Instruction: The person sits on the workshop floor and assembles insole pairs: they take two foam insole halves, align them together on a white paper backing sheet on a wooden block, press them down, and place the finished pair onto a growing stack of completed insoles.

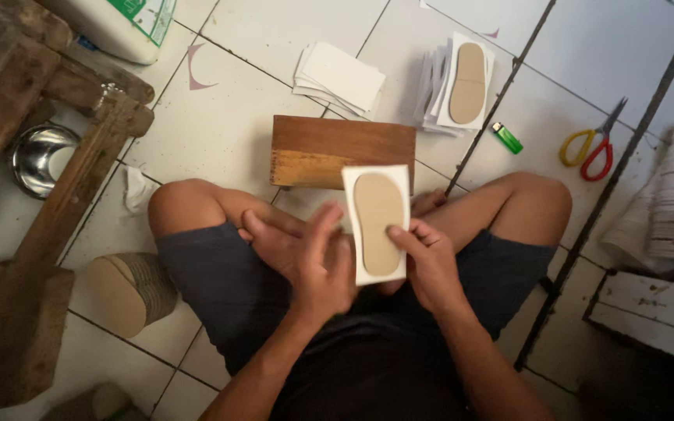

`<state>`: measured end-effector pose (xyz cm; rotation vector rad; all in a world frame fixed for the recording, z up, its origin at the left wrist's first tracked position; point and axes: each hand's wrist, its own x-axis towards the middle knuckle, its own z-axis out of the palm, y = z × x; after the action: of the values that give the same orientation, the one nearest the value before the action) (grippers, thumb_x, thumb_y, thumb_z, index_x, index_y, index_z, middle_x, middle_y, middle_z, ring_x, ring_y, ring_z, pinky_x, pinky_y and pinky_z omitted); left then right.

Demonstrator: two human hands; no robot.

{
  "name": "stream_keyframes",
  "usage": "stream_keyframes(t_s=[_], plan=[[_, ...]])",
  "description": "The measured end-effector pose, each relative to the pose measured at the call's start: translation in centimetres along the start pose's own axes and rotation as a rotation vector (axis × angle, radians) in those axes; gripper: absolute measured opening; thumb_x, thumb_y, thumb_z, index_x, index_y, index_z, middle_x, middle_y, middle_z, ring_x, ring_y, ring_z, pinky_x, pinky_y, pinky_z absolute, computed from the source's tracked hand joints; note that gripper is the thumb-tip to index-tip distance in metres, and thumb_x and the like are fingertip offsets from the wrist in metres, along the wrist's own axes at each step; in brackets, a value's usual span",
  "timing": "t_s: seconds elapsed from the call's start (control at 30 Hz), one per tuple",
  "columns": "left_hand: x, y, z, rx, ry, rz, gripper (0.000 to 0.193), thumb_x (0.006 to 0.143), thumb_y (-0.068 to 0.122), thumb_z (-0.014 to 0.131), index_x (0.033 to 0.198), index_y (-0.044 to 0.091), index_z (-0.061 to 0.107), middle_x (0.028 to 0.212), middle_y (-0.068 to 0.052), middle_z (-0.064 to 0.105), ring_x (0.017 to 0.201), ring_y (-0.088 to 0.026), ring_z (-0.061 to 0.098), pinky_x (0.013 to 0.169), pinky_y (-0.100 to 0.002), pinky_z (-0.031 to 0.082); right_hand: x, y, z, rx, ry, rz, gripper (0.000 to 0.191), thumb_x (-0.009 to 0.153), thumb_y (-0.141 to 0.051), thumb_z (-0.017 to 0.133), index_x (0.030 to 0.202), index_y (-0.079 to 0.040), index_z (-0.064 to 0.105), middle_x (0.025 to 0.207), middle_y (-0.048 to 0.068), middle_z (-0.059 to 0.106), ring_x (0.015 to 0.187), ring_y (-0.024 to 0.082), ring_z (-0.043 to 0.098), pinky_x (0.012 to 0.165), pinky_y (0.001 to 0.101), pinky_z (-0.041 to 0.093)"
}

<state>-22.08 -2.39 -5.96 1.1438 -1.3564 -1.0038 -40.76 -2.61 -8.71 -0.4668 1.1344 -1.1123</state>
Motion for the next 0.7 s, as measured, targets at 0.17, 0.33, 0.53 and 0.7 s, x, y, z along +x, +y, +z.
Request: stream_keyframes(t_s=[0.17, 0.33, 0.53, 0.7], plan=[[-1.4, -3.3, -0.5, -0.425, -0.022, -0.541, 0.024, 0.101, 0.015, 0.064, 0.112, -0.003, 0.073, 0.104, -0.005, 0.073, 0.095, -0.011, 0.065, 0.086, -0.026, 0.053, 0.2, -0.2, -0.3, -0.007, 0.02, -0.135, 0.015, 0.099, -0.01, 0.068, 0.108, 0.002, 0.071, 0.099, 0.007, 0.074, 0.087, 0.011, 0.069, 0.077, 0.0258, 0.056], [-2.5, -5.3, 0.3, -0.374, -0.09, -0.58, 0.021, 0.098, 0.014, 0.072, 0.109, -0.004, 0.073, 0.093, -0.005, 0.071, 0.084, -0.011, 0.062, 0.075, -0.025, 0.05, 0.2, 0.6, -0.2, -0.065, 0.023, -0.18, 0.017, 0.098, -0.01, 0.069, 0.11, 0.002, 0.072, 0.1, 0.004, 0.075, 0.088, 0.01, 0.068, 0.08, 0.0261, 0.056], [-1.8, -7.0, 0.8, -0.278, -0.159, -0.453, 0.031, 0.092, 0.015, 0.07, 0.12, 0.003, 0.067, 0.102, -0.003, 0.075, 0.088, -0.009, 0.068, 0.079, -0.024, 0.056, 1.4, -3.1, -1.9, -0.333, 0.261, -0.435, 0.023, 0.095, -0.011, 0.072, 0.116, 0.0, 0.071, 0.095, 0.001, 0.07, 0.083, 0.009, 0.062, 0.076, 0.0253, 0.052], [-1.2, -8.2, 0.8, -0.288, -0.157, -0.548, 0.032, 0.093, 0.014, 0.072, 0.121, -0.001, 0.07, 0.1, -0.008, 0.076, 0.087, -0.013, 0.07, 0.08, -0.027, 0.058, 7.0, -12.9, -6.9, -0.065, 0.4, -0.965, 0.011, 0.101, -0.005, 0.069, 0.111, -0.001, 0.068, 0.103, 0.002, 0.07, 0.093, 0.01, 0.065, 0.086, 0.0253, 0.054]])
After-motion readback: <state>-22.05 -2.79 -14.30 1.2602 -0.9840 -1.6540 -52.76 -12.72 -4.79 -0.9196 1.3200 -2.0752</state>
